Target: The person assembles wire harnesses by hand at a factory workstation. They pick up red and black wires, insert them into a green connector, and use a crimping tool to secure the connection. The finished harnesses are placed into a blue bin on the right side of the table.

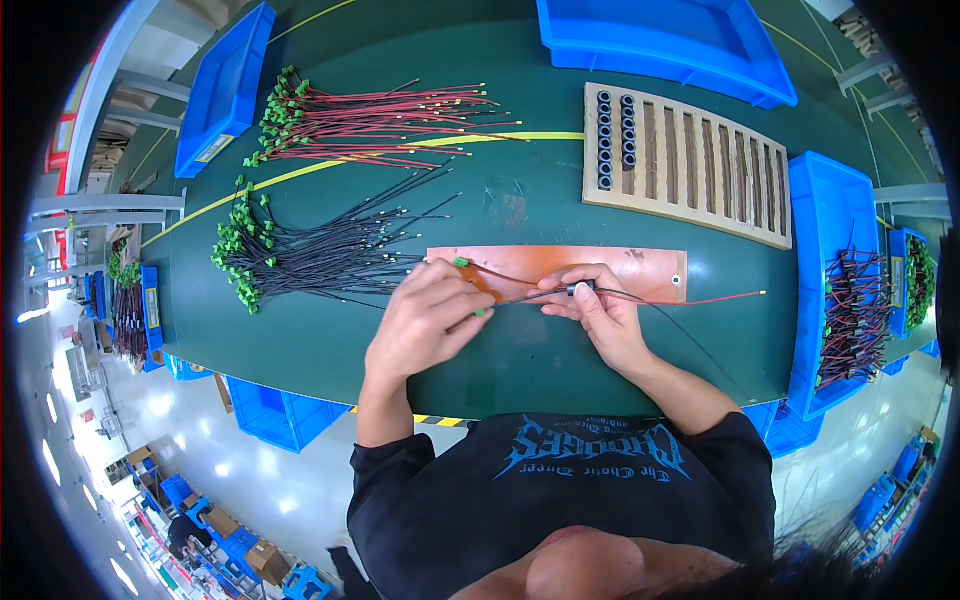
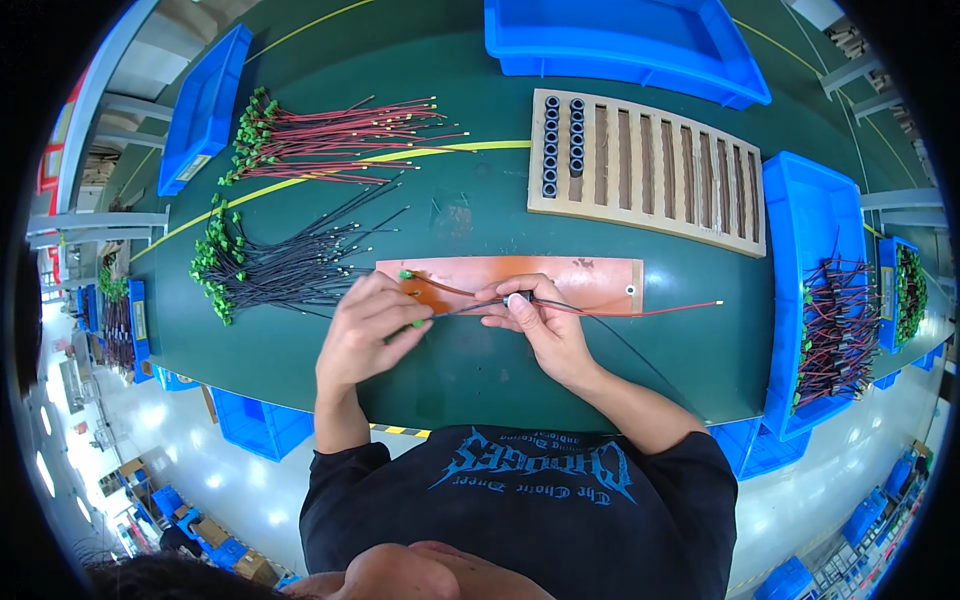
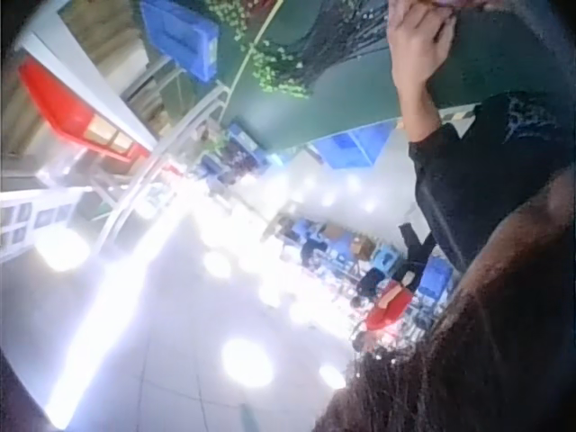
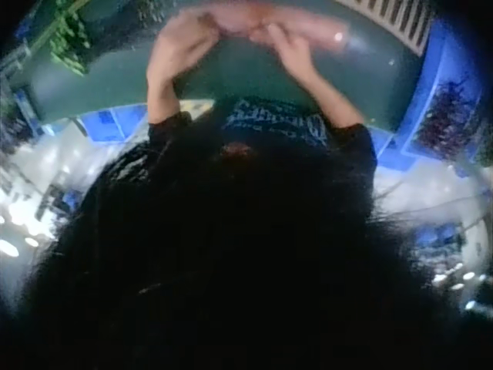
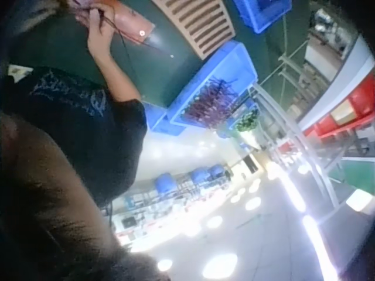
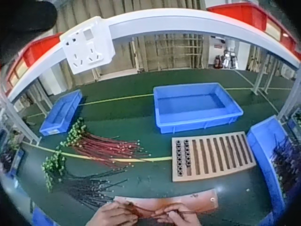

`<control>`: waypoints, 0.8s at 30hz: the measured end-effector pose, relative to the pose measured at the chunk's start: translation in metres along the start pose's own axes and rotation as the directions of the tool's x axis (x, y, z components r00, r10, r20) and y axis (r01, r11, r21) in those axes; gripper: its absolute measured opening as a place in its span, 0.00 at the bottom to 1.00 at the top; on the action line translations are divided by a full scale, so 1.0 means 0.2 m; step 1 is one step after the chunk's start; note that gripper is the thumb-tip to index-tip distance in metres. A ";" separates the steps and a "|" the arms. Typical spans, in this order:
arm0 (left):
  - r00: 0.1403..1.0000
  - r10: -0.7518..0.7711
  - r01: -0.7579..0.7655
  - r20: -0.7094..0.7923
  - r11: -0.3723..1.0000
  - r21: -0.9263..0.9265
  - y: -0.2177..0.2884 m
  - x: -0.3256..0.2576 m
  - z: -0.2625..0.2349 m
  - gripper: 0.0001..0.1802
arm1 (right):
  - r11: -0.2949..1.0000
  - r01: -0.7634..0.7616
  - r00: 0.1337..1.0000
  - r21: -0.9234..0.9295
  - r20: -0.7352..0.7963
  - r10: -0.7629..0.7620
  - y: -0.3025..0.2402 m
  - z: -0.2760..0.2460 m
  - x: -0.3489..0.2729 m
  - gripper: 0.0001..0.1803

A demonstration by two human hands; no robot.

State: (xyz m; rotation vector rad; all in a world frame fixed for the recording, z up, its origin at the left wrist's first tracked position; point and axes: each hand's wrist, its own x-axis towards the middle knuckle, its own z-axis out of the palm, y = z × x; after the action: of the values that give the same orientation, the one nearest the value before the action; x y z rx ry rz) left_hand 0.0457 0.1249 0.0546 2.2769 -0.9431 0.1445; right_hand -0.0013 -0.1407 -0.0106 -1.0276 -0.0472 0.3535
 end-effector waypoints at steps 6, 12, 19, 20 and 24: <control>0.910 -0.415 0.411 0.007 0.897 -0.165 -0.01 -0.03 -0.06 0.15 | 1.000 0.009 1.000 -0.023 0.002 -0.009 -0.01 0.02 0.00 0.12; 0.973 -0.225 0.223 -0.059 0.974 -0.027 -0.06 -0.04 -0.05 0.13 | 0.999 0.033 0.999 -0.034 0.037 -0.032 0.00 0.02 0.01 0.12; 0.969 -0.237 0.238 -0.076 0.971 0.004 -0.06 0.01 -0.01 0.12 | 0.995 0.061 0.998 -0.079 0.033 -0.059 0.01 0.01 0.00 0.11; 0.971 -0.226 0.227 -0.078 0.974 0.000 -0.06 0.00 0.00 0.12 | 0.992 0.080 0.996 -0.093 0.043 -0.076 0.01 0.01 0.00 0.11; 0.974 -0.225 0.224 -0.029 0.974 -0.031 -0.10 -0.02 0.03 0.14 | 0.962 0.184 0.979 -0.202 0.121 -0.162 0.02 -0.02 0.02 0.11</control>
State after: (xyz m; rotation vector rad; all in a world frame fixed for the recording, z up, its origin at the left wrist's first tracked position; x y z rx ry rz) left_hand 0.0563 0.1336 0.0374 2.3297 -0.6611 0.0688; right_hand 0.0021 -0.1411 -0.0171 -1.2067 -0.2722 0.2450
